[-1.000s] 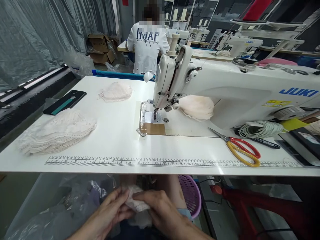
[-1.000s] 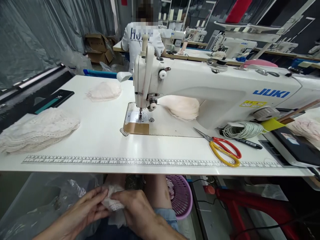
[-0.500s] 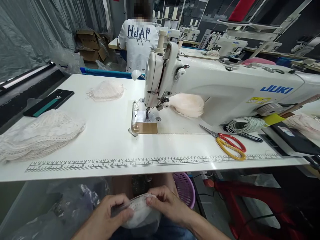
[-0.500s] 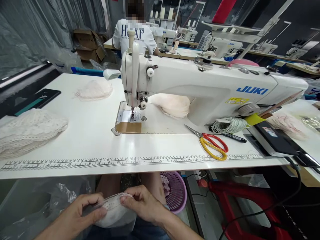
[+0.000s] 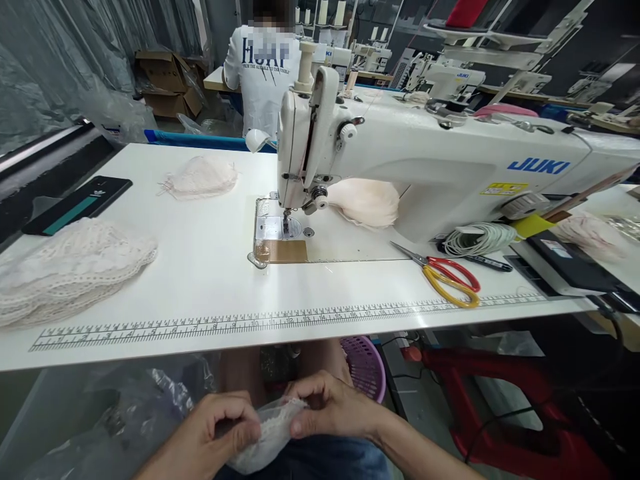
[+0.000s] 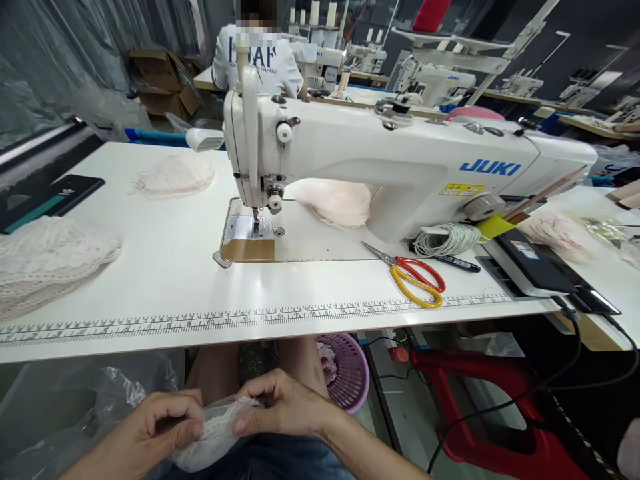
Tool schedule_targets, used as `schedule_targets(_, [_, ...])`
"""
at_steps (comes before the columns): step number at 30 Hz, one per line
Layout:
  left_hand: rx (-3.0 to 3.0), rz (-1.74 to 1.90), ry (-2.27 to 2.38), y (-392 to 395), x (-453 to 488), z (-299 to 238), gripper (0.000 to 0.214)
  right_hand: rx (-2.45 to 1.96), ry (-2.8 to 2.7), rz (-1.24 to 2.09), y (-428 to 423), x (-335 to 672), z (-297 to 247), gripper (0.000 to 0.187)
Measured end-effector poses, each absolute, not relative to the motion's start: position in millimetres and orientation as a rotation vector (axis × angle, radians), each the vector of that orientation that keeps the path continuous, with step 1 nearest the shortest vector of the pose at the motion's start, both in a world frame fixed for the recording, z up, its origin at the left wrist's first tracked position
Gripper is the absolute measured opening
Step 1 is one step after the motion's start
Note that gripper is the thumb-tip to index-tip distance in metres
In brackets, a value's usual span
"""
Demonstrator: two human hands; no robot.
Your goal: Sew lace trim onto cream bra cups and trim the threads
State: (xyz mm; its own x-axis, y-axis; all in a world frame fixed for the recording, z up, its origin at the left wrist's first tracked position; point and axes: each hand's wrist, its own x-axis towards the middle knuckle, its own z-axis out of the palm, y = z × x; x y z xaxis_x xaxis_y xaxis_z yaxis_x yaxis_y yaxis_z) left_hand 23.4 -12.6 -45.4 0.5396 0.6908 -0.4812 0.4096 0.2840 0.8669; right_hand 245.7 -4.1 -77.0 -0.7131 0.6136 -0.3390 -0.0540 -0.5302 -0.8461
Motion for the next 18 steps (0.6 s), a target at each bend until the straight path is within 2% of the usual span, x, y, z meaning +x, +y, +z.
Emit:
schedule_targets(3, [1.322,0.24,1.054,-13,22,-45,0.048,-0.91,-1.228,2.245,-4,247,-78,0.038])
schedule_targets(9, [1.322,0.195,1.023,-13,21,-43,0.031,-0.868,-1.215,2.305,-4,255,-77,0.045])
schedule_targets(15, [1.32,0.246,0.997,-12,24,-44,0.03,-0.939,-1.292,2.297,-4,245,-70,0.043])
schedule_targets(18, [1.321,0.179,1.032,-13,17,-46,0.019,-1.008,-1.236,2.285,-2,243,-69,0.039])
